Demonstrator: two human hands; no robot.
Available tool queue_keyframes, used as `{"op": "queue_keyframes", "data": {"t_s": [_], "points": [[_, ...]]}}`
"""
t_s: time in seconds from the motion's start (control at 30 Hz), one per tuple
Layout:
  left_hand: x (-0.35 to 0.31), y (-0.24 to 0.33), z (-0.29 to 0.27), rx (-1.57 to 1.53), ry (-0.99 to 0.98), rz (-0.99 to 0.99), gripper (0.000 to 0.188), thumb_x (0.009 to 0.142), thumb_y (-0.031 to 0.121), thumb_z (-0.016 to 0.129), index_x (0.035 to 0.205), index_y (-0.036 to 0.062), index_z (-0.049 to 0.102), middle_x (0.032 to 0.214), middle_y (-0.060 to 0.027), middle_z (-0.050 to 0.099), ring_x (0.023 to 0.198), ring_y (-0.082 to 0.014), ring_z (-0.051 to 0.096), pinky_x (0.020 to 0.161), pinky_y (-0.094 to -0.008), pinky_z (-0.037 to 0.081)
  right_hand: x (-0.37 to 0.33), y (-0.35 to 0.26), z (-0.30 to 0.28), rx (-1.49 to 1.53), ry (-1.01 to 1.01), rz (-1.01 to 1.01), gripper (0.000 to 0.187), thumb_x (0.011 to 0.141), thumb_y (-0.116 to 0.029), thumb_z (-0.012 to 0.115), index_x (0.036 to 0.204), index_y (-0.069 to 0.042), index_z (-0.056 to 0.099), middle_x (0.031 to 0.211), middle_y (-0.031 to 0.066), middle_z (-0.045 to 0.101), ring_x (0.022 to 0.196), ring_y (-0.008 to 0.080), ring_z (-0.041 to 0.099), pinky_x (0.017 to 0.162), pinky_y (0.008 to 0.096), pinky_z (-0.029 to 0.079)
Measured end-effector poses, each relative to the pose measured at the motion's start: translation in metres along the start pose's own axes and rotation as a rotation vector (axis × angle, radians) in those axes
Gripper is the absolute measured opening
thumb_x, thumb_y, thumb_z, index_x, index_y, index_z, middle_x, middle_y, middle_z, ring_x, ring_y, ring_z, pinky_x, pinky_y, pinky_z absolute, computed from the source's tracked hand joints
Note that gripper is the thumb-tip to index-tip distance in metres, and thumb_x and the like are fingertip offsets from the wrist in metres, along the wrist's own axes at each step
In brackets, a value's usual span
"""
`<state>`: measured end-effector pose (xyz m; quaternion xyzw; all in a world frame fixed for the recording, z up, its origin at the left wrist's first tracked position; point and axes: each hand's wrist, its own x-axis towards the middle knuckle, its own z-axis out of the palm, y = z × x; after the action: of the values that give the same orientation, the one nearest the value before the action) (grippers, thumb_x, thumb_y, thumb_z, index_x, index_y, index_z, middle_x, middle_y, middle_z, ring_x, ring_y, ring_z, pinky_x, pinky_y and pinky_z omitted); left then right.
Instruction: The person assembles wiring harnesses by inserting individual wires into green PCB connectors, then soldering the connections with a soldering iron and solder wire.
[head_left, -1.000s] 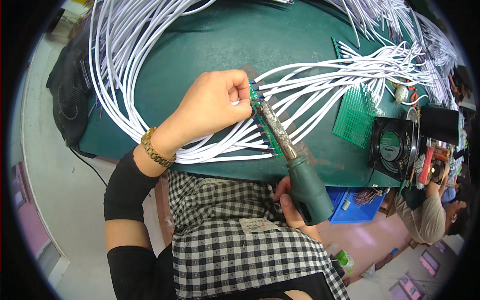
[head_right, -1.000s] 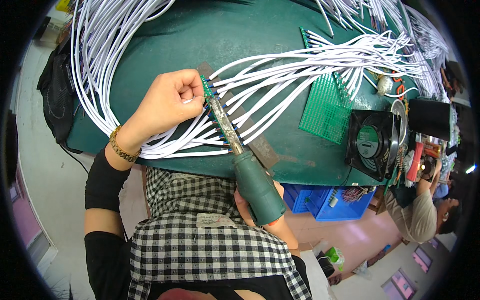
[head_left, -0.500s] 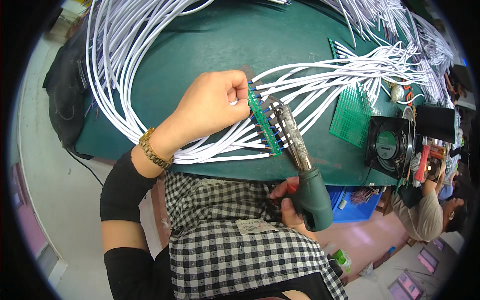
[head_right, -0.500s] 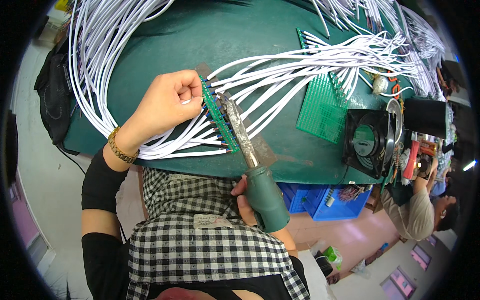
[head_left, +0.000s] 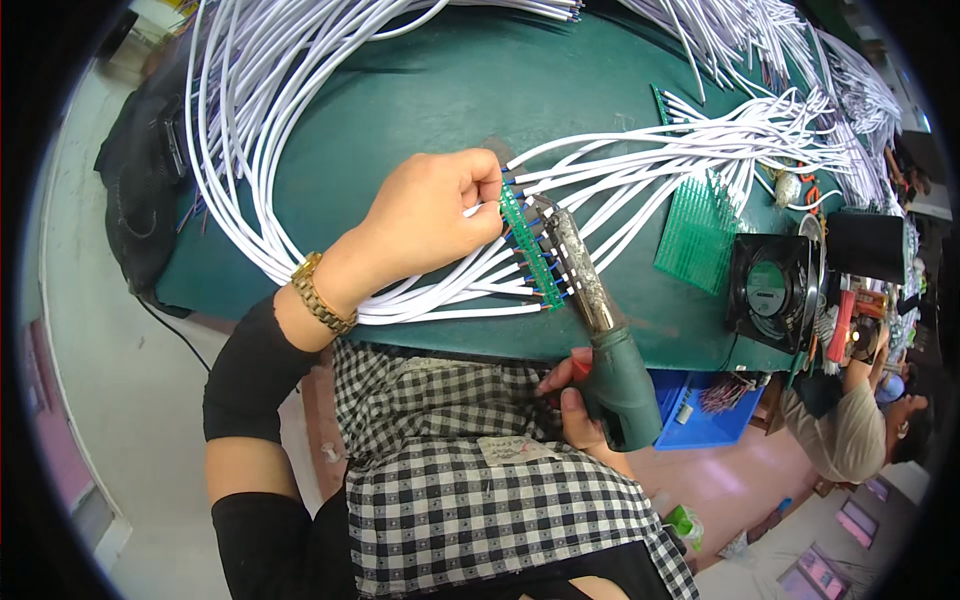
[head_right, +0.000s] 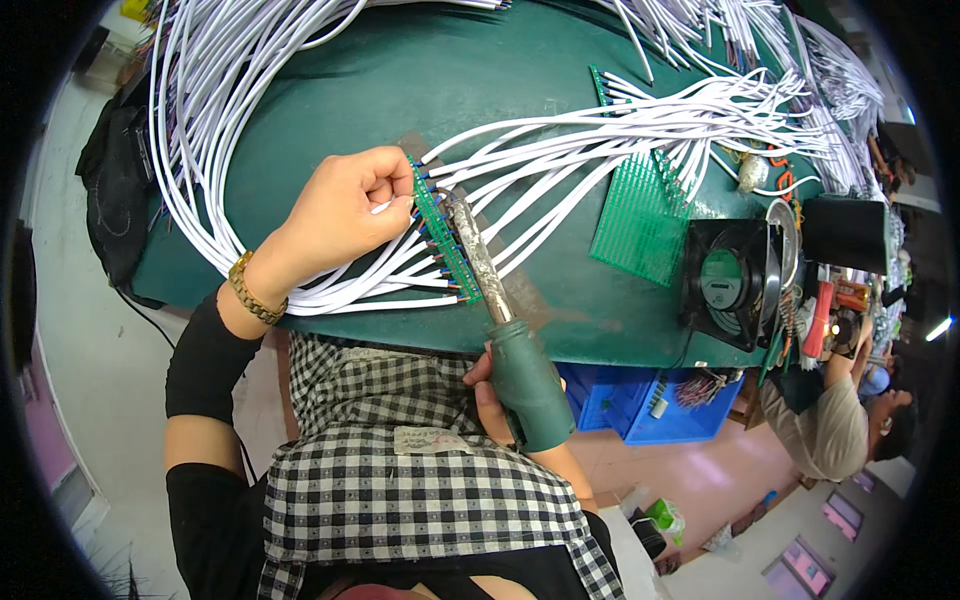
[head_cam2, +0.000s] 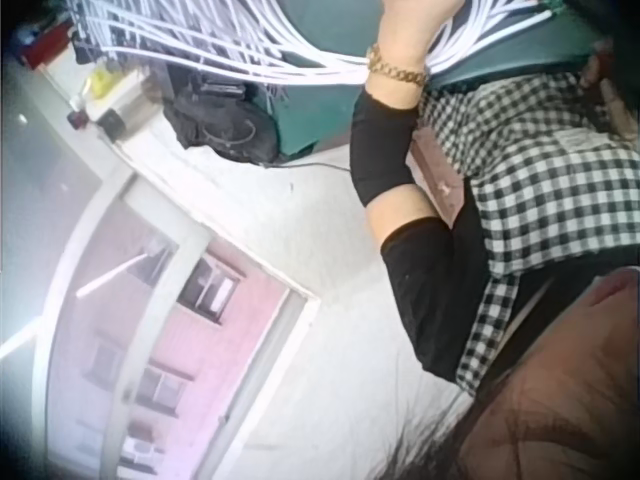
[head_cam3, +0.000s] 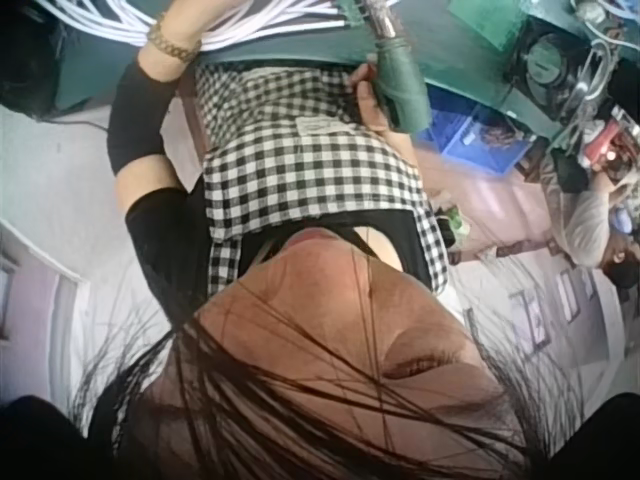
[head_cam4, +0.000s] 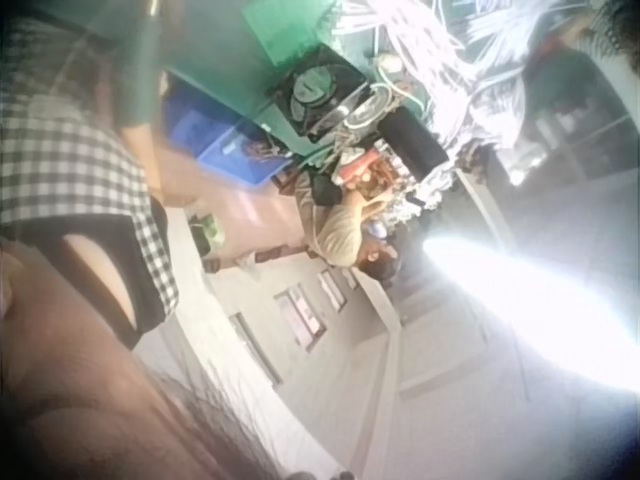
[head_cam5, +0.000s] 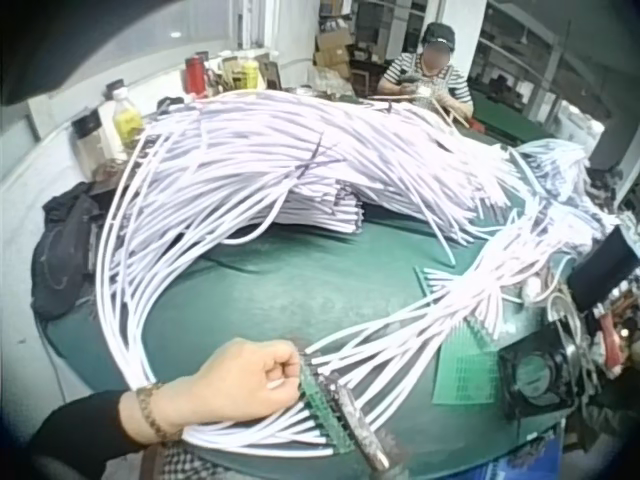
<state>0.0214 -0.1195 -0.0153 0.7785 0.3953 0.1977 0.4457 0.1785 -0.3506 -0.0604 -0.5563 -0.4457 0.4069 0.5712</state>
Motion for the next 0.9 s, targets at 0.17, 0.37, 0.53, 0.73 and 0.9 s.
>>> {"op": "queue_keyframes", "data": {"t_s": [0.17, 0.37, 0.53, 0.73, 0.9], "points": [[-0.013, 0.003, 0.004, 0.336, 0.216, 0.312, 0.007, 0.076, 0.005, 0.063, 0.081, 0.0051, 0.057, 0.061, -0.0076, 0.051, 0.049, -0.0214, 0.048, 0.048, -0.0331, 0.039, 0.003, 0.000, -0.002, 0.011, -0.004, -0.037, 0.037, 0.082, -0.004, 0.060, 0.119, -0.001, 0.054, 0.080, 0.0076, 0.063, 0.068, 0.0157, 0.063, 0.065, 0.0301, 0.053], [-0.044, 0.024, 0.016, 0.442, 0.237, 0.315, 0.014, 0.075, 0.001, 0.066, 0.087, 0.0034, 0.059, 0.072, -0.0103, 0.057, 0.060, -0.0281, 0.058, 0.055, -0.0373, 0.047, 0.000, -0.001, -0.006, 0.078, -0.014, -0.026, 0.038, 0.082, -0.001, 0.057, 0.120, -0.001, 0.051, 0.082, 0.0081, 0.060, 0.072, 0.0168, 0.062, 0.069, 0.0322, 0.053], [-0.045, 0.020, 0.027, 0.471, 0.279, 0.207, 0.018, 0.075, 0.004, 0.067, 0.092, 0.0040, 0.061, 0.074, -0.0097, 0.062, 0.064, -0.0276, 0.061, 0.057, -0.0372, 0.048, 0.002, -0.005, -0.007, 0.209, -0.037, 0.048, 0.040, 0.083, 0.000, 0.057, 0.122, -0.002, 0.049, 0.085, 0.0095, 0.059, 0.078, 0.0185, 0.061, 0.073, 0.0334, 0.052], [-0.038, 0.012, 0.024, 0.274, 0.288, 0.074, 0.017, 0.074, 0.003, 0.066, 0.090, 0.0032, 0.065, 0.076, -0.0084, 0.063, 0.063, -0.0256, 0.061, 0.057, -0.0349, 0.048, 0.002, -0.014, -0.008, 0.243, -0.002, 0.103, 0.041, 0.084, -0.004, 0.061, 0.123, -0.002, 0.049, 0.086, 0.0095, 0.059, 0.079, 0.0185, 0.061, 0.074, 0.0334, 0.052], [-0.033, 0.009, 0.018, 0.163, 0.226, 0.030, 0.013, 0.072, 0.001, 0.064, 0.085, 0.0029, 0.066, 0.074, -0.0075, 0.062, 0.060, -0.0233, 0.059, 0.056, -0.0332, 0.047, 0.003, -0.016, -0.009, 0.239, -0.012, 0.134, 0.039, 0.083, -0.006, 0.063, 0.121, -0.002, 0.051, 0.087, 0.0090, 0.060, 0.078, 0.0185, 0.061, 0.074, 0.0334, 0.052]]}}
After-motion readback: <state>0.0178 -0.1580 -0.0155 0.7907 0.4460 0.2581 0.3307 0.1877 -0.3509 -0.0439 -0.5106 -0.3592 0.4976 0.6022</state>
